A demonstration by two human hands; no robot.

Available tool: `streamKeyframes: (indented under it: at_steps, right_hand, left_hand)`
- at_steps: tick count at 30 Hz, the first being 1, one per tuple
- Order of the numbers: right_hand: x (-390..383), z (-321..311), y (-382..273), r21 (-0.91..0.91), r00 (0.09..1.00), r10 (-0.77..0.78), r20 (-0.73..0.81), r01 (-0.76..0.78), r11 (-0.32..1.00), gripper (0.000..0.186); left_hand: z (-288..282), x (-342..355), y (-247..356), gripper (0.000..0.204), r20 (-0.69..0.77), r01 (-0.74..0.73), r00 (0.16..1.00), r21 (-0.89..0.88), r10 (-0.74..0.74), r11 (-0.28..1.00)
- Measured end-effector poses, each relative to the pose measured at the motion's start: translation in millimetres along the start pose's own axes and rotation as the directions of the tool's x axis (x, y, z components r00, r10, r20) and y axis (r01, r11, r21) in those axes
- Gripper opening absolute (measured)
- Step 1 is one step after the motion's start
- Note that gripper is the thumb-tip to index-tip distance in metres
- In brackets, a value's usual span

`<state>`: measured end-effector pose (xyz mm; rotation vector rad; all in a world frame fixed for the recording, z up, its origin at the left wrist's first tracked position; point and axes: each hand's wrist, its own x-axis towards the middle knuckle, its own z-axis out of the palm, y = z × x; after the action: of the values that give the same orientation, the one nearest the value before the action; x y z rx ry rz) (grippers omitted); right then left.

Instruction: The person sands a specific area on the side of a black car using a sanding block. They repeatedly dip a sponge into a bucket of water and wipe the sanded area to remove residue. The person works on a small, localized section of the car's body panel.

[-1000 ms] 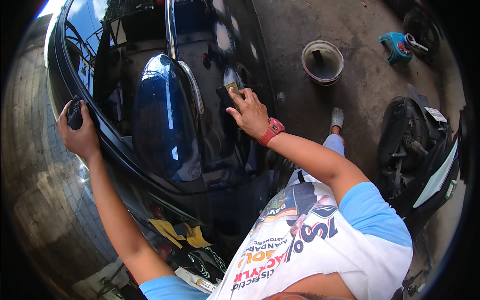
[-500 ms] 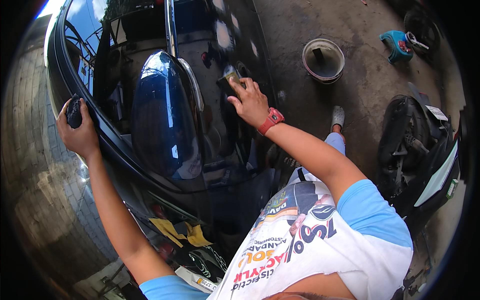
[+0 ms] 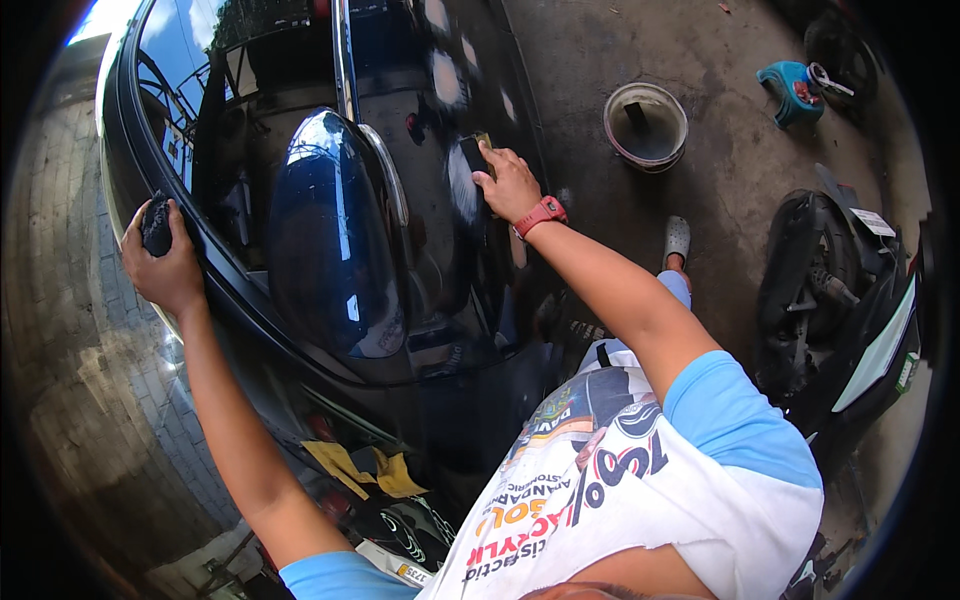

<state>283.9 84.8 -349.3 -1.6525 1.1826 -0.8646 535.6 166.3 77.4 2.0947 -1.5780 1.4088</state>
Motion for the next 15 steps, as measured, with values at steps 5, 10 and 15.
streamKeyframes:
  at_steps: [5,10,15]
  right_hand:
    - [-79,-6,-11,0.059,0.982,-0.175,0.067,0.171,0.984,0.063]
    - [-32,1,19,0.093,0.991,-0.119,-0.054,0.124,0.988,0.059]
    - [-35,12,13,0.133,0.995,-0.104,-0.002,0.104,0.986,0.058]
  left_hand:
    - [-7,-11,-11,0.033,0.013,0.035,0.999,-0.054,-0.034,0.998]
    - [3,-5,3,0.033,-0.005,0.036,0.999,-0.088,-0.036,0.996]
    - [-1,-6,-11,0.033,-0.003,0.020,1.000,-0.034,-0.020,0.999]
